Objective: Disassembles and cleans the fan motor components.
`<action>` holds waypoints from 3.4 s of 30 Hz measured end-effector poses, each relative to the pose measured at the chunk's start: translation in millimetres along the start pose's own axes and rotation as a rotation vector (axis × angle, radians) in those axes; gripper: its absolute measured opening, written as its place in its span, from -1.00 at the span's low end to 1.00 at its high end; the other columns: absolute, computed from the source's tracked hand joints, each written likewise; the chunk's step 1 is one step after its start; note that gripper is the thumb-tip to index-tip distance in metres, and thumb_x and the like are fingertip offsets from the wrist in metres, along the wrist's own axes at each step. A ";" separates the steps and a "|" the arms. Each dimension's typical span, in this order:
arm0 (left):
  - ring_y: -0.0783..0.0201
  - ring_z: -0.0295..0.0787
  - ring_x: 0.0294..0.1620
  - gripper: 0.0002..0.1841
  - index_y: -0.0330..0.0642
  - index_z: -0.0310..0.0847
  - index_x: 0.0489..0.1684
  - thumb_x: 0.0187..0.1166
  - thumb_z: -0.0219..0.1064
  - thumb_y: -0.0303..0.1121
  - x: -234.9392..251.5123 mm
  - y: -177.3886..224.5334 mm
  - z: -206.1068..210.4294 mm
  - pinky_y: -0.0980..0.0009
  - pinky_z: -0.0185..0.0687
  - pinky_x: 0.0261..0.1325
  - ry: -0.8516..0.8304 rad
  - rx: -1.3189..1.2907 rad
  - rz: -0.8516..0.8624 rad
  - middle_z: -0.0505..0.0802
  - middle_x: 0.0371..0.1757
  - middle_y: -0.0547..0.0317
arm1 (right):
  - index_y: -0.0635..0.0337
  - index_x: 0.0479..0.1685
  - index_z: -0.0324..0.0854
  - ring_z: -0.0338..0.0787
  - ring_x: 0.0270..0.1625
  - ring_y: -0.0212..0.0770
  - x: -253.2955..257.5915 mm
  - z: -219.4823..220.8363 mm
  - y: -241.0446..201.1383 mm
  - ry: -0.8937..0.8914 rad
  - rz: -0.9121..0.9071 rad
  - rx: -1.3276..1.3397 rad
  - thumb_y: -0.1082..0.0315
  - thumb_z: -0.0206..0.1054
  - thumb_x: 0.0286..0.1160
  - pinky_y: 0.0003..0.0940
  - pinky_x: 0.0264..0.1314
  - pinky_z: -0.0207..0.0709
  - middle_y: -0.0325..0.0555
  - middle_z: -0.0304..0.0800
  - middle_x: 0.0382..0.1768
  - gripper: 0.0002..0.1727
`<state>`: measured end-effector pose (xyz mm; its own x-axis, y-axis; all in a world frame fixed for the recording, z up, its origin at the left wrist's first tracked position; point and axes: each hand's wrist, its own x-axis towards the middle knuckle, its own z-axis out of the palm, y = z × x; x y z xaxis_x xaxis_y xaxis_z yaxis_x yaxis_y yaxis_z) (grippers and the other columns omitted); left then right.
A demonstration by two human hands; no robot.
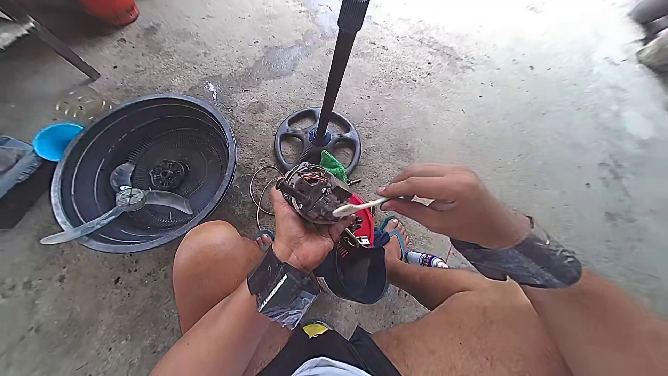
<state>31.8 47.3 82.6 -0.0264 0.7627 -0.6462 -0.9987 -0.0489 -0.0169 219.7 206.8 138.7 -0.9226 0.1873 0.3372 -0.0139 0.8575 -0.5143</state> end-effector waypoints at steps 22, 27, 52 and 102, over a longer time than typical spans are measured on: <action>-0.32 0.75 0.11 0.06 -0.01 0.45 0.43 0.29 -0.27 0.72 -1.8 -0.2 -2.6 -0.29 0.68 0.04 -0.014 0.124 0.029 0.73 0.19 -0.35 | 0.02 -0.06 0.89 0.78 -0.21 -0.51 -18.3 -19.8 1.8 -0.032 0.080 -0.018 0.16 0.43 0.59 -0.57 -0.17 0.72 -0.37 0.82 -0.28 -0.80; -0.34 0.76 0.14 0.06 -0.04 0.43 0.47 0.32 -0.22 0.70 -3.0 -2.7 -4.6 -0.25 0.71 0.05 -0.028 0.160 0.024 0.73 0.22 -0.39 | -0.16 -0.09 0.87 0.72 -0.34 -0.47 -24.4 -29.2 22.2 -0.237 0.204 -0.234 0.07 0.32 0.58 -0.38 -0.31 0.67 -0.46 0.77 -0.36 -0.78; -0.10 0.82 0.25 -0.30 0.18 -0.18 0.92 0.82 0.10 -0.21 -22.0 8.4 6.9 -0.04 0.84 0.21 -0.510 1.087 0.104 0.74 0.37 -0.16 | 0.07 0.10 0.60 0.68 -0.49 -0.42 -36.3 49.4 -31.3 0.336 0.868 1.181 -0.07 0.76 0.05 -0.53 -0.50 0.56 -0.20 0.82 -0.30 -0.33; 0.17 0.89 -0.04 -0.40 0.05 0.63 0.29 0.46 0.37 0.27 1.3 7.5 -17.6 0.20 0.86 0.02 -0.353 0.624 0.114 0.88 -0.05 0.01 | -0.03 -0.12 0.69 0.49 -0.66 -0.58 -9.2 41.2 -19.6 -0.068 0.995 1.377 -0.37 0.36 0.43 -0.73 -0.69 0.31 -0.29 0.70 -0.46 -0.44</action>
<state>25.0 36.6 68.2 -0.0393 0.9426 -0.3316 -0.8255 0.1564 0.5423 212.6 168.5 113.2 -0.7932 0.3055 -0.5268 0.2714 -0.5970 -0.7549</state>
